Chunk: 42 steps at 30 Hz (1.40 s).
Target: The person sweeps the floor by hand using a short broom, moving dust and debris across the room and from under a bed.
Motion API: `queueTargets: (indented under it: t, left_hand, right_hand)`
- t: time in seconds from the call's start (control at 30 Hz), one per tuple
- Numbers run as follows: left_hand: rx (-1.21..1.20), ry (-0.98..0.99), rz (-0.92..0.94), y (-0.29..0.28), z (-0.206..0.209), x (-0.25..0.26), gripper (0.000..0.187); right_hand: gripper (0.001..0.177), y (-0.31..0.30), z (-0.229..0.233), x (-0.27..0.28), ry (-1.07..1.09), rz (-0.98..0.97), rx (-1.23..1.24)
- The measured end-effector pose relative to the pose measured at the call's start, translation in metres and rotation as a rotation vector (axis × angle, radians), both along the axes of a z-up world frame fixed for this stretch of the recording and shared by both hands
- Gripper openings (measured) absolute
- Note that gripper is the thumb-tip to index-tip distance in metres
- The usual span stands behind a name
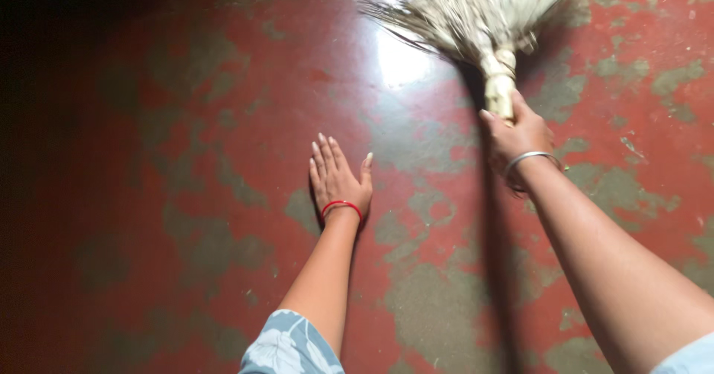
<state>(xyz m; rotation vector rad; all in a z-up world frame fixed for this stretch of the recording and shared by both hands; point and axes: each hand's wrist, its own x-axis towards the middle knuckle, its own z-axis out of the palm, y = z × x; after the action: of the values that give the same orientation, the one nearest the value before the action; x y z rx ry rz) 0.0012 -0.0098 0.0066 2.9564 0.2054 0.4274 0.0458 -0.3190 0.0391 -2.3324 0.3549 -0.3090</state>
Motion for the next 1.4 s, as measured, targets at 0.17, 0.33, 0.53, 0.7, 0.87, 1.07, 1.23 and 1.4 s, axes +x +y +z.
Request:
queueTargets:
  t: [0.17,0.33,0.53,0.7,0.87,1.07,1.23,1.4]
  left_hand:
    - [0.01,0.074,0.043,-0.001,0.003,0.0,0.084]
    - [-0.02,0.012,0.017,0.003,-0.001,0.004,0.082]
    - [-0.006,0.038,0.027,0.001,0.005,0.0,0.081]
    - [0.013,0.053,0.038,-0.002,0.009,0.0,0.082]
    - [0.017,0.06,0.045,-0.004,0.011,0.002,0.082]
    - [0.015,0.101,0.049,-0.002,0.007,0.002,0.079]
    - [0.077,-0.085,-0.217,0.003,-0.007,0.004,0.071]
    - [0.081,-0.015,-0.42,-0.017,-0.011,-0.002,0.075]
  right_hand:
    - [0.064,0.097,0.058,-0.009,-0.121,0.4,0.333]
    - [0.066,0.172,0.073,0.001,0.52,0.633,0.455]
    - [0.054,0.111,0.029,0.078,0.442,0.325,0.484]
    - [0.046,-0.065,-0.057,0.11,0.017,0.167,0.182]
    - [0.043,-0.164,-0.056,0.108,0.019,0.029,0.123]
    - [0.049,-0.029,0.005,0.005,-0.306,0.247,0.076]
    - [0.069,0.029,0.012,-0.098,0.485,0.375,0.246]
    - [0.078,-0.08,-0.059,-0.119,0.316,0.187,0.021]
